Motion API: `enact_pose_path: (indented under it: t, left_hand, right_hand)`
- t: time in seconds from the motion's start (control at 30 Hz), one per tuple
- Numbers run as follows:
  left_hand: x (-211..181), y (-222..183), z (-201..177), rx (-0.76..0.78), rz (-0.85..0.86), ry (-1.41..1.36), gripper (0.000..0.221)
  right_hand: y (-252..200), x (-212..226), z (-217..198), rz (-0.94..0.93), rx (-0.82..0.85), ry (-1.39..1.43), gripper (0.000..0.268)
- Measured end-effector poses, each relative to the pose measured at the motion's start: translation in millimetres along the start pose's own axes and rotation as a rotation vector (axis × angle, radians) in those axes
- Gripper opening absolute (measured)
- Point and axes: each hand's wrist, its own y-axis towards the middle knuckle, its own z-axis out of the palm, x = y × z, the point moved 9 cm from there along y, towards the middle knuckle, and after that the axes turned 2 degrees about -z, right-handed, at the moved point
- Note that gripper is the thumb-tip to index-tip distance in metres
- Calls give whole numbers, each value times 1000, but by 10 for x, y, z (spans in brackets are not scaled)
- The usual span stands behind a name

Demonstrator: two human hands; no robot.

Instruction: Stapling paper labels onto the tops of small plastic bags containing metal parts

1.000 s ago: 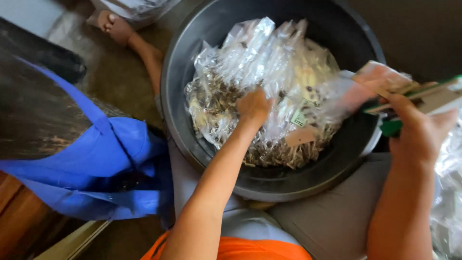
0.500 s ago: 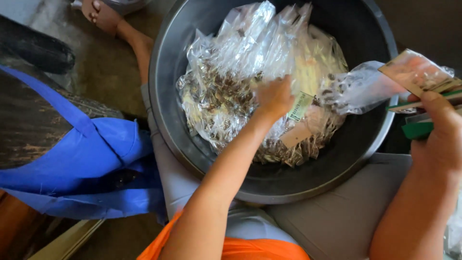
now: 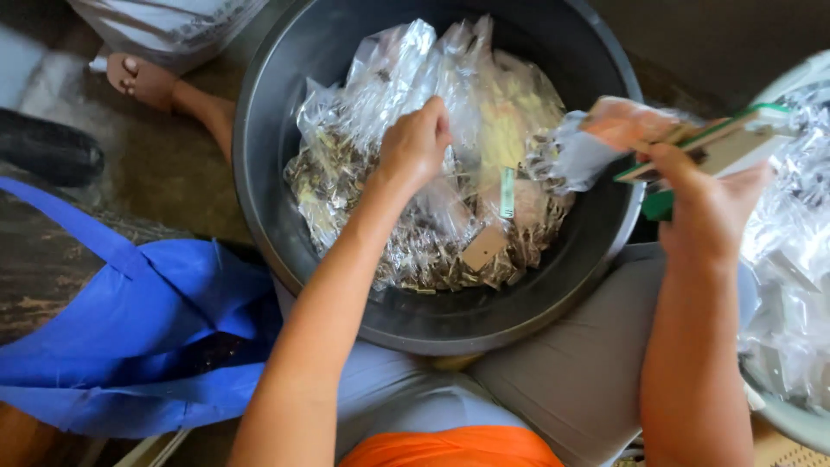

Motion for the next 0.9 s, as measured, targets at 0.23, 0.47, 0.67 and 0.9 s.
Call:
enact_pose_path:
  t: [0.23,0.47,0.67,0.9]
  left_hand:
    - [-515,-110,-664,-150,297,-271,36]
    - [-977,-396,-1201,-476,583,-164,16]
    - [-1282,-497,-1448,-443,546,-3,26]
    - [-1695,-839,-1655,-371,738,-263,29]
  right_hand:
    - [-161,5,289,-35,80,-222,18]
    - [-294,307,534,-120,98,-286,20]
    - [-393,568,707,-213,92,-274,14]
    - [-478,789,1028,-330,77,-213,26]
